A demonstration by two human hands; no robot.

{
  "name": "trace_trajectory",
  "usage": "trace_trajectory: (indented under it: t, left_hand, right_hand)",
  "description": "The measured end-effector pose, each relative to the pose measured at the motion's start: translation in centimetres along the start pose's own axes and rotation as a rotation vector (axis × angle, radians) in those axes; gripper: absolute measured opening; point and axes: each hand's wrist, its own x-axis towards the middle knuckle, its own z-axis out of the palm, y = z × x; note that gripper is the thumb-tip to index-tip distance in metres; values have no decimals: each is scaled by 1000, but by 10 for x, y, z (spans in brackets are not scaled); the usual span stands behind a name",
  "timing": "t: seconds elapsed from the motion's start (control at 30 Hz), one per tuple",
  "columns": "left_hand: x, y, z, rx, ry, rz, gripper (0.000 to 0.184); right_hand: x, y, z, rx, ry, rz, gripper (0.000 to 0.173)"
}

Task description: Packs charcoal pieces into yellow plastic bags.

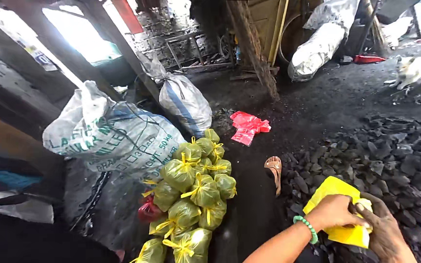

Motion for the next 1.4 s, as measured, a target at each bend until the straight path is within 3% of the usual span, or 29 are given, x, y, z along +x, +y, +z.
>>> trace_trajectory:
  t: [0.07,0.23,0.33,0.43,0.5,0.57,0.7,0.8,0.9,0.97,1.17,1.4]
  left_hand:
    - [0,-1,-6,91,6,15,31]
    - [-7,1,-12,105,27,-40,28]
    - [-6,-9,-7,-13,185,-125,23]
    - [-8,-26,-16,-269,368,-167,21]
    - [-10,-25,-19,-468,418,-166,14]
    - [-12,-18,-17,-563,394,-139,10]
    - [-7,-13,1,-492,250,-106,17]
    - [-4,-14,12,-429,166,-114,15]
    - [-3,-15,9,-567,115,-141,8]
    - [-3,-14,11,-658,137,-150,4]
    - [-4,-13,12,-739,165,-167,15]
    - [-10,-11,-16,-960,359,-59,14]
  right_hand:
    - [3,-3,-5,-49,-25,17,60]
    - [-2,-21,-14,-250,-140,53,61]
    - [2,-27,-24,-321,-148,52,62]
    - [2,-28,-44,-411,-48,58,51]
    - [-2,-26,-51,-383,16,45,32]
    - [-3,-22,-49,-296,29,30,8]
    - [-6,-17,-33,-191,-60,45,20]
    - [-14,-22,-17,-102,-48,78,15]
    - [-16,-16,-23,49,-43,86,16]
    - [-17,-16,-32,-44,-84,41,14]
    - [-12,-32,-42,-516,-195,-4,9]
    - [-5,-34,-90,-827,17,-99,19]
